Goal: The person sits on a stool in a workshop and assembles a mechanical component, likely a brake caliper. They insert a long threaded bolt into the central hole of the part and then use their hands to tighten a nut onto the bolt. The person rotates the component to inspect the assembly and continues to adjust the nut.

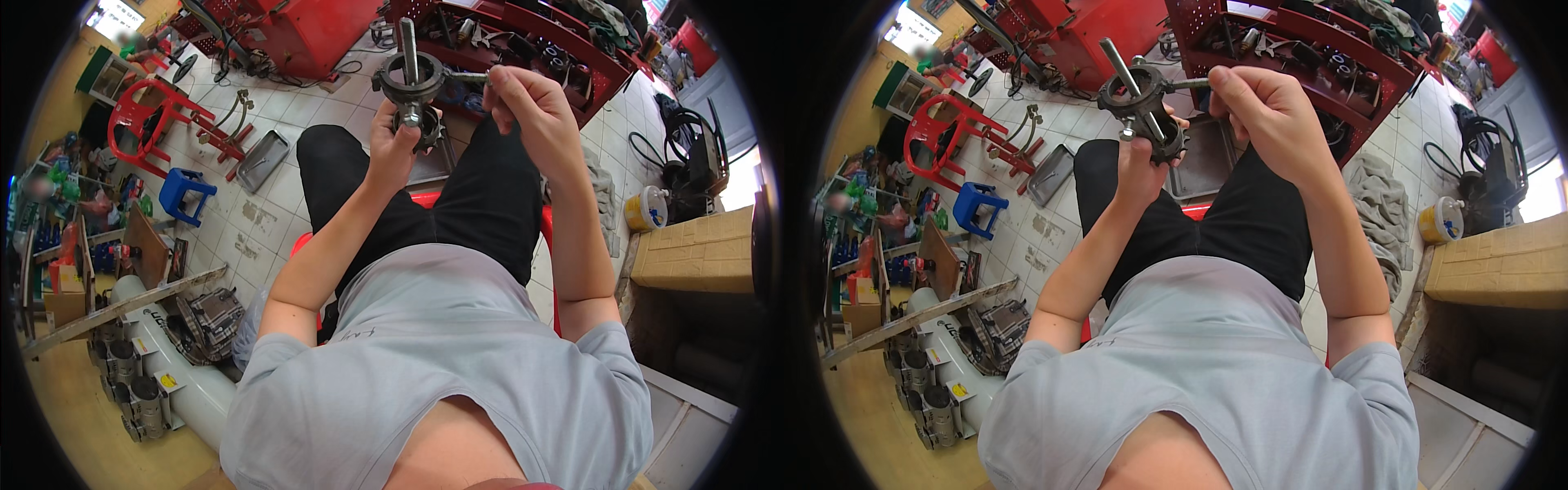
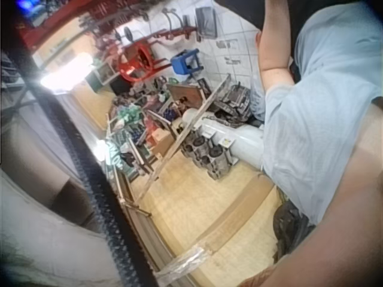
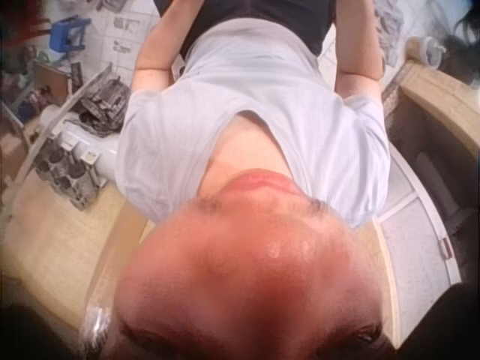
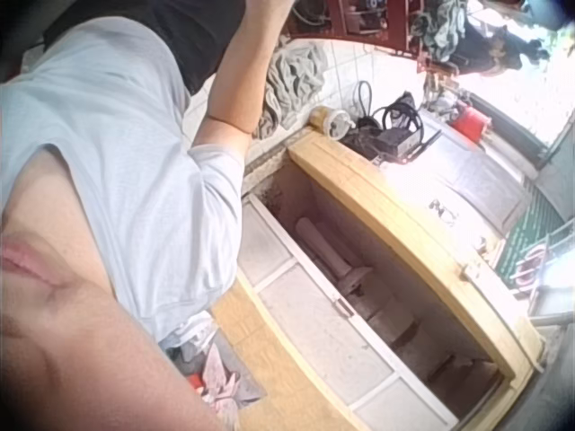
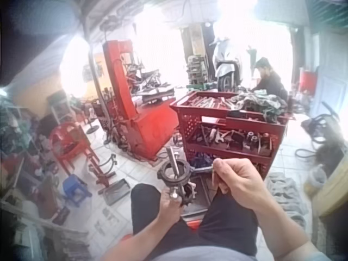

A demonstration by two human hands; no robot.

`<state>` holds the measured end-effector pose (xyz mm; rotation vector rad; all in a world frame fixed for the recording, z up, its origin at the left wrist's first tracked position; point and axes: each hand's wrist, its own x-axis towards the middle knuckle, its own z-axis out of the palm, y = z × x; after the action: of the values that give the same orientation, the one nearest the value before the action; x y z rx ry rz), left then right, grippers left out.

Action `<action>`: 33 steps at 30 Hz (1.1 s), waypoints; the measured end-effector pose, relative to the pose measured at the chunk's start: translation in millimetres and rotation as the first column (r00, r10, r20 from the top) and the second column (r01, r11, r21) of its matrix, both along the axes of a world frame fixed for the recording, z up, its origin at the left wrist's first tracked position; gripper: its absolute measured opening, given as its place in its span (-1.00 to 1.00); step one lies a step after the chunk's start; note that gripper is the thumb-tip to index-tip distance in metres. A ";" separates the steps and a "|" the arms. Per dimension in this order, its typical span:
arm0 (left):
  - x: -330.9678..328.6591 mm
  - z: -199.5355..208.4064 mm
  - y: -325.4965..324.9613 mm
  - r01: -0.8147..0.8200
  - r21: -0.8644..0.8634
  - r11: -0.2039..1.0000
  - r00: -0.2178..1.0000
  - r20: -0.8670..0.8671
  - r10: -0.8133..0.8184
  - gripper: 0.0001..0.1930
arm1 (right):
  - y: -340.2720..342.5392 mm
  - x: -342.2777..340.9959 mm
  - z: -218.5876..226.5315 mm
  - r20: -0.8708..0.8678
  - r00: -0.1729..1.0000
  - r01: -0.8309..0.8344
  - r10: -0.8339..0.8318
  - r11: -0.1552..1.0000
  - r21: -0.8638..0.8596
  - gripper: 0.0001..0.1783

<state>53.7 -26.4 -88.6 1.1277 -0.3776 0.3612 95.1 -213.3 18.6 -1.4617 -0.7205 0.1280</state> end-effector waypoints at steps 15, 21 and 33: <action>1.9 -1.6 -5.7 0.105 -0.178 0.978 0.991 -0.064 -0.118 -0.35 | -3.1 6.0 -1.2 0.003 0.999 0.033 -0.033 0.998 -0.061 -0.54; 2.7 -0.8 -3.7 0.146 -0.198 0.969 0.986 -0.049 -0.159 -0.34 | 6.3 -2.6 1.4 0.085 0.985 0.151 -0.151 0.988 0.000 -0.61; 2.6 -0.2 -4.6 0.130 -0.209 0.969 0.988 -0.057 -0.144 -0.35 | 5.5 -4.3 -0.1 0.104 0.988 0.114 -0.117 0.993 0.028 -0.66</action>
<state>56.3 -31.0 -88.7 0.9054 -0.3447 0.2311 90.8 -207.8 18.6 -1.4934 -0.7186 -0.0466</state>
